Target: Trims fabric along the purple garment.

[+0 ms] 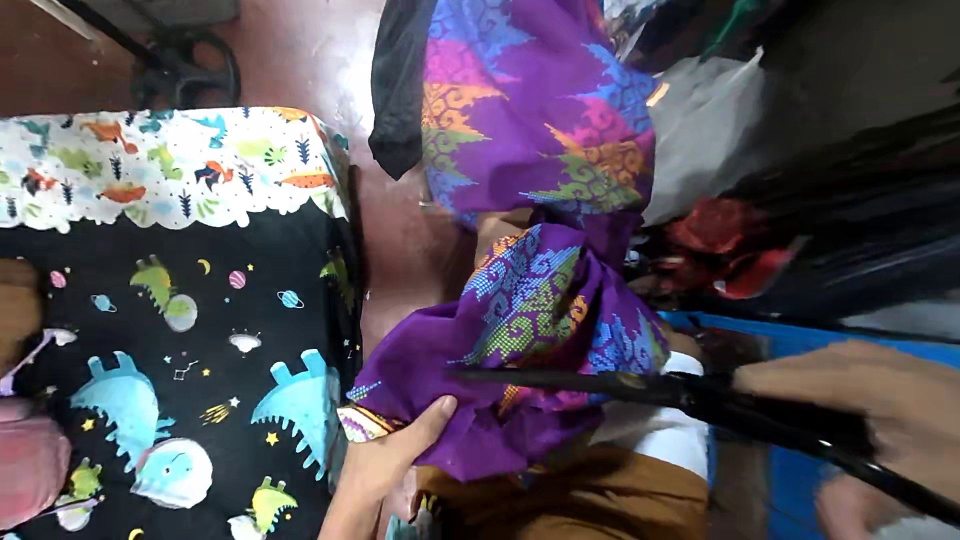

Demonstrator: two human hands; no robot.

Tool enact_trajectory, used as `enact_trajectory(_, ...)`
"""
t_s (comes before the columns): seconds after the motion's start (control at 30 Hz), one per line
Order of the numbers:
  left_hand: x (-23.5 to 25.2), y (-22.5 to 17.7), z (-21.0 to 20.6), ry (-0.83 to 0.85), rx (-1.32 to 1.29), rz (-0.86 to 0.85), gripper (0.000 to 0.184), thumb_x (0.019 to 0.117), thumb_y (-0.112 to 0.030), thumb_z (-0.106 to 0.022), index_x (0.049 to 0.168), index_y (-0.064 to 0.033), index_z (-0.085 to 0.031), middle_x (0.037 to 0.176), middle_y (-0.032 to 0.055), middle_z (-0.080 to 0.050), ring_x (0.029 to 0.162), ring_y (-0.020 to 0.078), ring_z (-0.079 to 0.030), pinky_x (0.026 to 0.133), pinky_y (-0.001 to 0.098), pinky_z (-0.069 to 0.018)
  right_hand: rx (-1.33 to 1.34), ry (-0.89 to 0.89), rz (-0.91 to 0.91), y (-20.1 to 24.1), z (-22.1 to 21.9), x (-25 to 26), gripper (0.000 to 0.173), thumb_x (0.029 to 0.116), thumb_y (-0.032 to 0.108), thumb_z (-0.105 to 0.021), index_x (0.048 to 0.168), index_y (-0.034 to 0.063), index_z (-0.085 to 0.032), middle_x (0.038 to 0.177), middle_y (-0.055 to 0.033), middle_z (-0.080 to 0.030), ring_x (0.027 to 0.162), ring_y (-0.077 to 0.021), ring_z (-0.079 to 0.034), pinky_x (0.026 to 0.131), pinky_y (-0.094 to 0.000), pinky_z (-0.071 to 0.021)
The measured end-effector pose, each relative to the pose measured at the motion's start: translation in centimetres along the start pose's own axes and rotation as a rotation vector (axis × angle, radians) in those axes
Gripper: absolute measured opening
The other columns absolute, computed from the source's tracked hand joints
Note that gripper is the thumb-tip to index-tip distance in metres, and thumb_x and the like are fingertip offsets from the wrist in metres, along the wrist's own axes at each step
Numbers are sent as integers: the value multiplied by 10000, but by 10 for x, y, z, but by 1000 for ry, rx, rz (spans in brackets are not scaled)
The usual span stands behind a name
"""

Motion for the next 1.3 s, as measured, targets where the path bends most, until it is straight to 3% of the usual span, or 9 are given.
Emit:
enact_trajectory(0.17,1,-2,0,25,12,-34,260,839,-151,-825,1075,-227,-745,999,-104,-772,915,15,-725,857,229,-615,-4,-6,45,2,2,0,676,774,758,-654,795,83,-620,599,-4,-530,539,-111,-531,463,-340,-403)
enact_trajectory(0.47,-3,2,0,1,-12,-1,246,835,-157,-825,1058,-228,-750,987,-101,-774,902,13,-726,847,225,-615,4,-33,29,0,-11,0,720,753,821,-602,795,103,-623,590,8,-529,529,-103,-528,457,-338,-407)
enact_trajectory(0.6,-7,6,-1,-94,-42,1,195,896,-332,-767,1077,-264,-740,994,-137,-763,923,-28,-707,859,196,-596,63,-57,-43,1,-22,-17,673,761,687,-704,825,20,-644,636,-80,-586,579,-206,-590,503,-421,-451)
enact_trajectory(0.7,-8,10,-7,-173,-113,12,197,888,-263,-787,1059,-179,-735,958,-65,-775,889,30,-731,834,245,-620,191,-118,-92,6,-45,-32,625,774,607,-746,843,-8,-653,672,-115,-605,609,-232,-595,529,-442,-460)
enact_trajectory(0.93,-14,6,-38,-46,-195,-42,163,908,-185,-765,1069,-163,-750,981,-32,-778,908,46,-734,846,256,-618,409,-284,-132,15,-103,-53,741,758,709,-709,906,-16,-676,742,-125,-645,669,-201,-611,591,-412,-500)
enact_trajectory(1.07,-19,5,-49,-47,-187,-56,166,901,-188,-771,1064,-164,-752,973,-39,-777,912,39,-732,842,251,-617,576,-336,-184,20,-134,-59,670,738,579,-794,921,-52,-665,741,-134,-635,674,-180,-590,615,-383,-487)
enact_trajectory(1.2,-27,14,-64,38,-243,-5,176,895,-180,-774,1068,-157,-761,991,-21,-775,927,54,-731,860,266,-612,687,-463,-160,23,-164,-73,780,766,708,-708,879,-62,-649,730,-125,-627,664,-112,-563,605,-296,-466)
enact_trajectory(1.3,-32,14,-82,290,-486,81,246,979,-374,-637,1146,-246,-766,1089,-85,-766,1031,9,-702,918,231,-575,696,-478,-158,21,-178,-85,764,791,692,-696,892,-64,-655,721,-119,-627,669,-113,-579,616,-297,-490)
Point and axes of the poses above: each hand's wrist, its own x-axis towards the middle knuckle, its own z-axis out of the back of the hand, y = z × x, the point moved 10 cm from there along x, towards the middle knuckle
